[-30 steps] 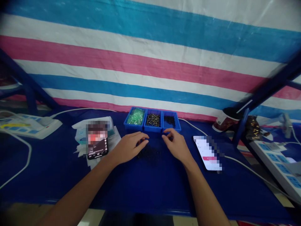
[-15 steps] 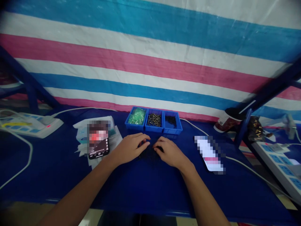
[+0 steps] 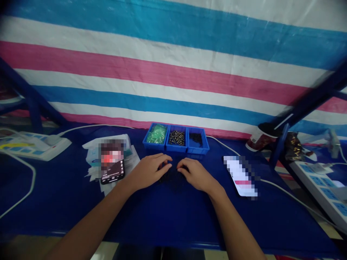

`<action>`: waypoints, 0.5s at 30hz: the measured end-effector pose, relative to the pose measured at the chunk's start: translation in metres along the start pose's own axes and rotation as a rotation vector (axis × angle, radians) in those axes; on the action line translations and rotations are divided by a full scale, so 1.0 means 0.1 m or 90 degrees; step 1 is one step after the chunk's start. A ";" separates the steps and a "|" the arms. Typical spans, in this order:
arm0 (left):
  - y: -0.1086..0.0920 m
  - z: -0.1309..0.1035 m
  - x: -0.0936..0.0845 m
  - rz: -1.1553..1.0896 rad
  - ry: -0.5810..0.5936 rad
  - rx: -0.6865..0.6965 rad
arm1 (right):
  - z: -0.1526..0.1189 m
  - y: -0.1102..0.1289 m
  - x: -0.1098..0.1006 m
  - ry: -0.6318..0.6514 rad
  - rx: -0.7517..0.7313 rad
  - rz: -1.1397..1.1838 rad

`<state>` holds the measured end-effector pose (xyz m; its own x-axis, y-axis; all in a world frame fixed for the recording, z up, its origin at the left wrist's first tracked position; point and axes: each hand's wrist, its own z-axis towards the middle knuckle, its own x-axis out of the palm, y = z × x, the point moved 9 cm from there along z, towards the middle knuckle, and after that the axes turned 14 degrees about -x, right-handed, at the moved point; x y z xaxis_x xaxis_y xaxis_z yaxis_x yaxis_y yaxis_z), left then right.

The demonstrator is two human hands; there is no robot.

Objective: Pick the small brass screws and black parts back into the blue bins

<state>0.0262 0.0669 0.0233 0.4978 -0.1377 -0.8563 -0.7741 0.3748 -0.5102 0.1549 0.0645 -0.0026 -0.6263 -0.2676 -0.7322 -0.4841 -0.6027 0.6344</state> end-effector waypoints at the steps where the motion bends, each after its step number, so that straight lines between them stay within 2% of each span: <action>1: 0.00 0.00 -0.01 -0.002 -0.001 -0.001 | -0.01 -0.02 -0.02 -0.014 0.014 0.018; 5: 0.00 0.00 -0.02 -0.008 -0.006 0.000 | -0.04 -0.10 -0.11 -0.100 0.065 0.098; 8: 0.01 0.00 -0.01 -0.016 -0.007 -0.003 | -0.06 -0.14 -0.19 -0.161 0.068 0.119; 12: -0.01 0.00 -0.01 -0.021 -0.007 0.002 | -0.04 -0.10 -0.23 -0.173 0.036 0.094; 15: -0.03 -0.01 -0.02 -0.020 -0.007 0.007 | -0.04 -0.12 -0.20 -0.184 0.067 0.140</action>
<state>0.0272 0.0651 0.0259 0.5255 -0.1397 -0.8392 -0.7538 0.3809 -0.5355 0.1755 0.0740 0.0036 -0.8613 -0.1502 -0.4853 -0.3699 -0.4693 0.8018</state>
